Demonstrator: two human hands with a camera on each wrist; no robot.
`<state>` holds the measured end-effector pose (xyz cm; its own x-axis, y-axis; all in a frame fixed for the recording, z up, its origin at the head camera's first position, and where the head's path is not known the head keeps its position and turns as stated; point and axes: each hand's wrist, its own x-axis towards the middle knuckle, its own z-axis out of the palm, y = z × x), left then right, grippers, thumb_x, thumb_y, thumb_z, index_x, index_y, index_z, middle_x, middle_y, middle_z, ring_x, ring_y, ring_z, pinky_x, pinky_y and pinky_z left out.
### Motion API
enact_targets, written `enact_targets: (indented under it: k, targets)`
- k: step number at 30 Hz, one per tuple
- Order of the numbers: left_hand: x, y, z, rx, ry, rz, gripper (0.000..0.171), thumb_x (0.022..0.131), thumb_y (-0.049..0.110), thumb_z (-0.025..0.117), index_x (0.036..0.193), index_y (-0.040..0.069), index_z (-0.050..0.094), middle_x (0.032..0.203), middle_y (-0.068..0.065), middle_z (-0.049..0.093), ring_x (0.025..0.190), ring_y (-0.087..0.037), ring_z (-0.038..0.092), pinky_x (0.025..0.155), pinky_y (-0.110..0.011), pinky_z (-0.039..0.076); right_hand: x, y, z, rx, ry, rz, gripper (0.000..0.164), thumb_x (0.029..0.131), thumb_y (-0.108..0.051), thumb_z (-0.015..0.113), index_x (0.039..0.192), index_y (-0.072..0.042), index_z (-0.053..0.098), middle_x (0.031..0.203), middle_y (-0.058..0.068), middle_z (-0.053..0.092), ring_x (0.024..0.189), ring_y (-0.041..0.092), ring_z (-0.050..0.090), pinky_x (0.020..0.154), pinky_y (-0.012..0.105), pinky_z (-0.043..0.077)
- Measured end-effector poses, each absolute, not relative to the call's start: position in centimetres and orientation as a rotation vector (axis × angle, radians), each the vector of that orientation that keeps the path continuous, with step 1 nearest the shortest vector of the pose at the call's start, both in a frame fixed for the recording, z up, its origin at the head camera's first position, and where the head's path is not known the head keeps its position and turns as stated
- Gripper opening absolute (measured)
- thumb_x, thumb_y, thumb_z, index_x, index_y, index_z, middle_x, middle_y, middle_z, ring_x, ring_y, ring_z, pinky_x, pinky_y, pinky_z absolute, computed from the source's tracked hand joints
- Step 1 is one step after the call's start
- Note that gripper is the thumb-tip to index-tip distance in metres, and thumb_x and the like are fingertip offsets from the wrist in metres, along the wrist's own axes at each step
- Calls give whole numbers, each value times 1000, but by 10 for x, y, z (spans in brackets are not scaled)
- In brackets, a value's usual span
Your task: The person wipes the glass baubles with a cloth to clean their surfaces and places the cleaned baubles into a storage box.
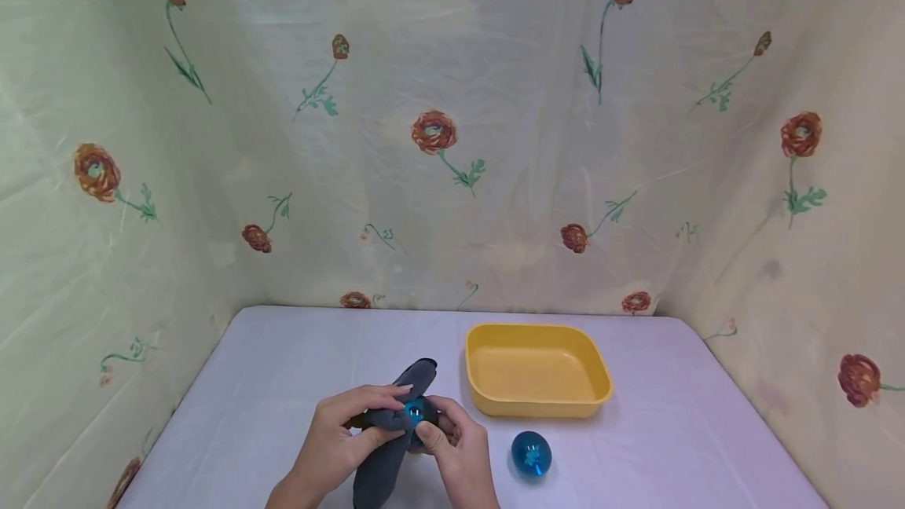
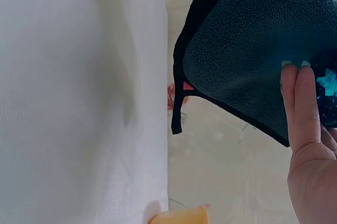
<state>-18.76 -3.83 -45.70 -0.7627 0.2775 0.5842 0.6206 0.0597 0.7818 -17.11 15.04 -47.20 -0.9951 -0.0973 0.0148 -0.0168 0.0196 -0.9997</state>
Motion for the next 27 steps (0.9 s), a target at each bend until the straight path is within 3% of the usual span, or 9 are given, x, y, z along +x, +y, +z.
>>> enact_targets:
  k: [10, 19, 27]
  targets:
    - [-188, -39, -454, -799, -2149, -1804, 17, 86, 26, 76, 102, 21, 74, 116, 2, 74, 106, -15, 72, 72, -27, 62, -170, 151, -469, -84, 2280, -2113, 54, 98, -36, 61, 138, -1, 52, 129, 22, 64, 107, 23, 69, 88, 27, 59]
    - [-189, -43, -451, -710, -2190, -1954, 18, 85, 25, 78, 101, 21, 74, 118, 3, 74, 110, -18, 70, 76, -26, 61, -166, 146, -468, -78, 2403, -2104, 45, 93, -28, 69, 132, -7, 60, 122, 15, 70, 100, 13, 70, 90, 24, 58]
    - [-192, -47, -450, -728, -2198, -2001, 20, 85, 24, 77, 104, 18, 74, 120, 2, 73, 112, -17, 69, 82, -27, 61, -164, 144, -468, -91, 2434, -2097, 49, 88, -26, 74, 132, -10, 60, 123, 14, 70, 103, 12, 70, 91, 25, 58]
